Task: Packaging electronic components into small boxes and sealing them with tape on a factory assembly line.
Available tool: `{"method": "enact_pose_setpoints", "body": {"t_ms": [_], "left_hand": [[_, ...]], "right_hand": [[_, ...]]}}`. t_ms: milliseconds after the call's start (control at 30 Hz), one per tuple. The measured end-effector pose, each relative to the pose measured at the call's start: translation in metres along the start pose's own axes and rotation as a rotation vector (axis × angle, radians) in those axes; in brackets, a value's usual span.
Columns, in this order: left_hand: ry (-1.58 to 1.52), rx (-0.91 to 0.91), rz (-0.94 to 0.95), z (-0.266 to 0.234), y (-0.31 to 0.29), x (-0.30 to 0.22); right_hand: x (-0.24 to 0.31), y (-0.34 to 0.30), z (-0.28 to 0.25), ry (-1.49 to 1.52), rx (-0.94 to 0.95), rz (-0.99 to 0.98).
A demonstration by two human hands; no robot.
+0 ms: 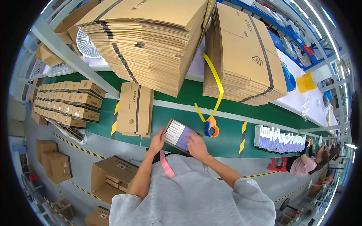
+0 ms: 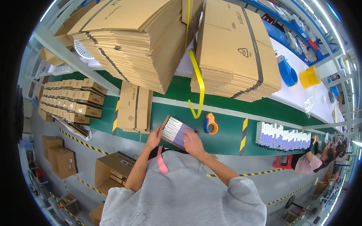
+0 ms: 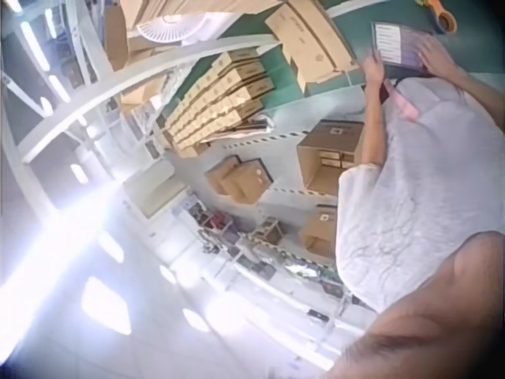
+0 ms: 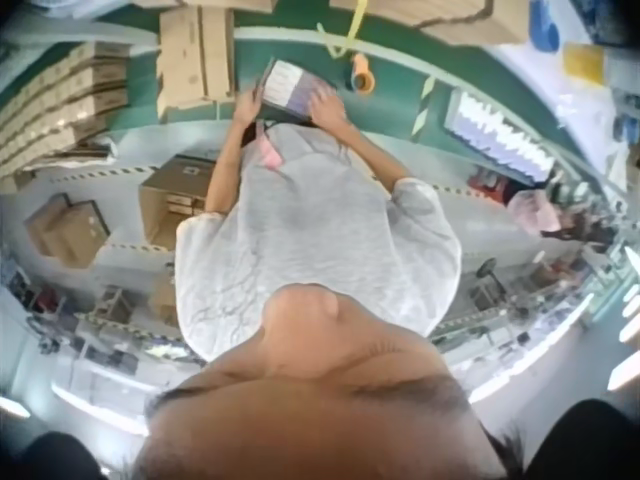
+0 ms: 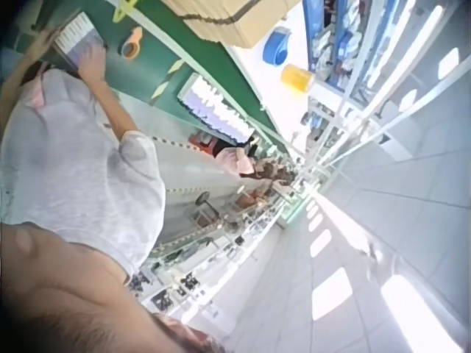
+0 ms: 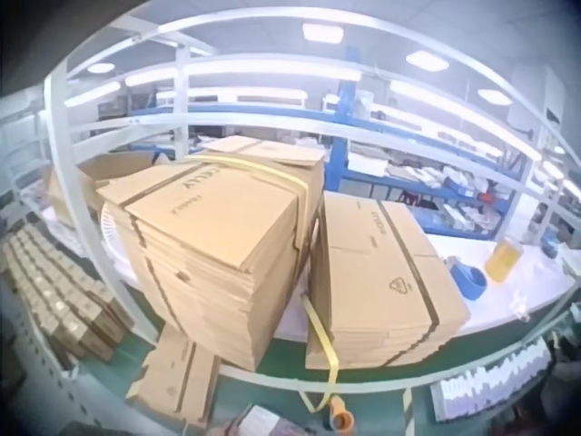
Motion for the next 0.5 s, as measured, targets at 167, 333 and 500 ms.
{"method": "enact_pose_setpoints", "body": {"t_ms": [167, 333, 500], "left_hand": [[-0.073, 0.058, 0.171, -0.022, -0.009, -0.021], [0.411, 0.385, 0.465, -0.004, -0.009, -0.047], [0.122, -0.067, 0.168, 0.014, 0.021, -0.03]], "right_hand": [[-0.075, -0.068, 0.02, 0.743, -0.452, 1.038], [-0.068, -0.04, 0.089, 1.049, -0.165, 0.881], [-0.052, -0.012, 0.051, 0.532, -0.076, 0.485]]}}
Point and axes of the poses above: each hand's wrist, its own y-axis towards the middle knuckle, its own z-axis out of the palm, x = y × z, the point moved 6 cm from there along y, towards the middle knuckle, and after that the axes turned 11 degrees about y, right-handed, at the moved point
